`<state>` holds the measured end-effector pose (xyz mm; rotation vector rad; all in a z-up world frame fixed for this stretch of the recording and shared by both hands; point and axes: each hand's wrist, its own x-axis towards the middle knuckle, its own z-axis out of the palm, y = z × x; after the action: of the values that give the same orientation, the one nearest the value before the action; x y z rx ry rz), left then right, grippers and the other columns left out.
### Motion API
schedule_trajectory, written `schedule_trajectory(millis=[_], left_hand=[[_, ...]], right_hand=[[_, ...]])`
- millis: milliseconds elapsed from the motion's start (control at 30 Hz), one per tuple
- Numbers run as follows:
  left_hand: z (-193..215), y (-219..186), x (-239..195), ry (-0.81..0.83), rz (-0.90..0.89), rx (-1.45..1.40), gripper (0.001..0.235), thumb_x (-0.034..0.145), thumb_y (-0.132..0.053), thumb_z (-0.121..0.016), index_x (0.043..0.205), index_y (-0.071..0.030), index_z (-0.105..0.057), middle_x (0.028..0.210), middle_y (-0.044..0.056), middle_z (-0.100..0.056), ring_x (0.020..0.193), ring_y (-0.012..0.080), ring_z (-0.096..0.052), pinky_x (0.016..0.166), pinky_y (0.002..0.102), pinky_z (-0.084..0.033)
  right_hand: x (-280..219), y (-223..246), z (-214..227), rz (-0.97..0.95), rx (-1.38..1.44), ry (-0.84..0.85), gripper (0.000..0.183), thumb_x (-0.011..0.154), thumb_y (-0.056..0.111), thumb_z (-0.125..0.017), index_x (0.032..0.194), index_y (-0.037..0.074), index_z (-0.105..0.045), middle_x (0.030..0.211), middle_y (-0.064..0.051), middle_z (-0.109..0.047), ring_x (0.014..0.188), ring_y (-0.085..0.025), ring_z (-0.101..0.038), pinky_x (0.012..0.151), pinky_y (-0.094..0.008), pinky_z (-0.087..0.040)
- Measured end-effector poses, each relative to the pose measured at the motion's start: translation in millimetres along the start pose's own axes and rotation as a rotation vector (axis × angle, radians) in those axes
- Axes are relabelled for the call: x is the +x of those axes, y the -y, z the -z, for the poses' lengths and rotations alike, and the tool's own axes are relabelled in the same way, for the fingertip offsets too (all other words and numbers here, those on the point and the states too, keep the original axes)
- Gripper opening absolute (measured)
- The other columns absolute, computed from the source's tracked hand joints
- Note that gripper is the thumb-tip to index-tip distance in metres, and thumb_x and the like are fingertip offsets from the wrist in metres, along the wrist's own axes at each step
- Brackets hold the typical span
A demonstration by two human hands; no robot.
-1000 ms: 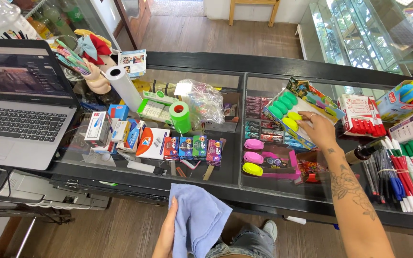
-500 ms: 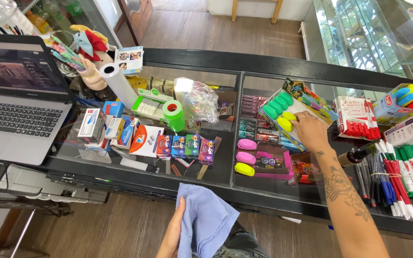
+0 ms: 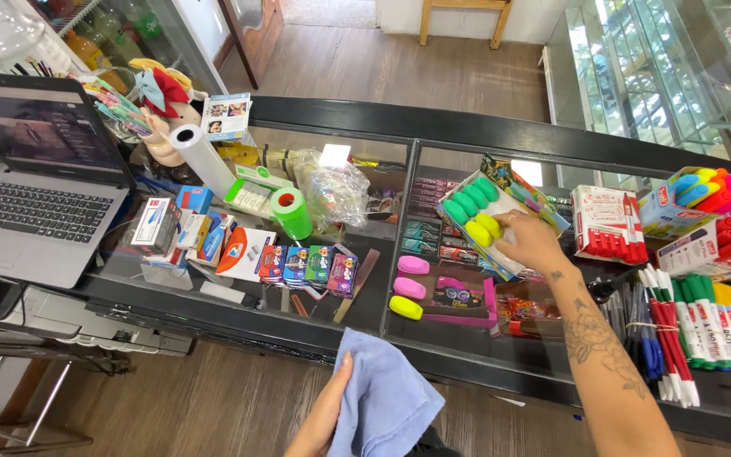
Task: Cleaning small stationery items with a cloth and organizing them in a display case on a retail counter.
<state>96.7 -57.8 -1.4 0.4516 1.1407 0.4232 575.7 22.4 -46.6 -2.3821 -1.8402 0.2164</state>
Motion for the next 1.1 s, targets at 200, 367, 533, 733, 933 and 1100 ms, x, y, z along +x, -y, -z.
schedule_trajectory(millis=[200, 367, 533, 733, 933, 1100], left_hand=[[9, 52, 39, 0.101, -0.135, 0.169, 0.076, 0.102, -0.051, -0.051, 0.166, -0.010, -0.041, 0.177, 0.001, -0.039, 0.163, 0.0111, -0.034, 0.135, 0.031, -0.021], [-6, 71, 22, 0.096, -0.130, 0.223, 0.076, 0.102, -0.054, -0.048, 0.165, -0.011, -0.045, 0.175, 0.001, -0.044, 0.162, 0.0103, -0.038, 0.135, 0.031, -0.023], [-21, 68, -8, -0.049, 0.078, 0.051, 0.080, 0.099, -0.056, -0.056, 0.163, -0.010, -0.054, 0.170, 0.004, -0.057, 0.158, 0.0158, -0.049, 0.134, 0.034, -0.030], [10, 96, 29, -0.017, -0.062, 0.081, 0.078, 0.101, -0.052, -0.054, 0.166, -0.012, -0.043, 0.177, -0.001, -0.041, 0.164, 0.0103, -0.034, 0.137, 0.032, -0.019], [10, 57, 16, 0.051, -0.089, 0.134, 0.079, 0.103, -0.054, -0.048, 0.169, -0.014, -0.031, 0.181, -0.004, -0.029, 0.166, 0.0095, -0.024, 0.137, 0.032, -0.014], [21, 37, 14, 0.043, -0.121, 0.194, 0.079, 0.103, -0.055, -0.048, 0.168, -0.013, -0.036, 0.179, -0.002, -0.034, 0.165, 0.0103, -0.028, 0.137, 0.032, -0.017]], right_hand=[[47, 14, 31, -0.018, -0.137, 0.351, 0.041, 0.077, 0.026, -0.091, 0.108, 0.011, -0.070, 0.101, -0.005, -0.068, 0.090, -0.022, -0.066, 0.072, -0.038, -0.056], [79, 31, 31, 0.079, -0.203, 0.466, 0.064, 0.062, 0.033, -0.109, 0.062, 0.010, -0.050, 0.062, -0.002, -0.045, 0.057, -0.018, -0.041, 0.052, -0.034, -0.031], [72, 65, 62, -0.044, -0.200, 0.601, 0.035, 0.070, 0.018, -0.105, 0.079, -0.004, -0.079, 0.079, -0.014, -0.084, 0.066, -0.023, -0.079, 0.062, -0.036, -0.065], [78, 71, 51, -0.014, -0.409, 0.586, 0.036, 0.069, 0.029, -0.102, 0.084, 0.004, -0.082, 0.074, -0.004, -0.083, 0.064, -0.016, -0.077, 0.061, -0.033, -0.062], [73, 83, 60, -0.034, -0.402, 0.600, 0.030, 0.068, 0.023, -0.097, 0.083, 0.003, -0.081, 0.077, -0.007, -0.083, 0.064, -0.019, -0.075, 0.059, -0.033, -0.059], [77, 81, 59, -0.058, -0.352, 0.623, 0.031, 0.068, 0.018, -0.096, 0.086, 0.002, -0.077, 0.080, -0.010, -0.080, 0.066, -0.024, -0.072, 0.058, -0.037, -0.058]])
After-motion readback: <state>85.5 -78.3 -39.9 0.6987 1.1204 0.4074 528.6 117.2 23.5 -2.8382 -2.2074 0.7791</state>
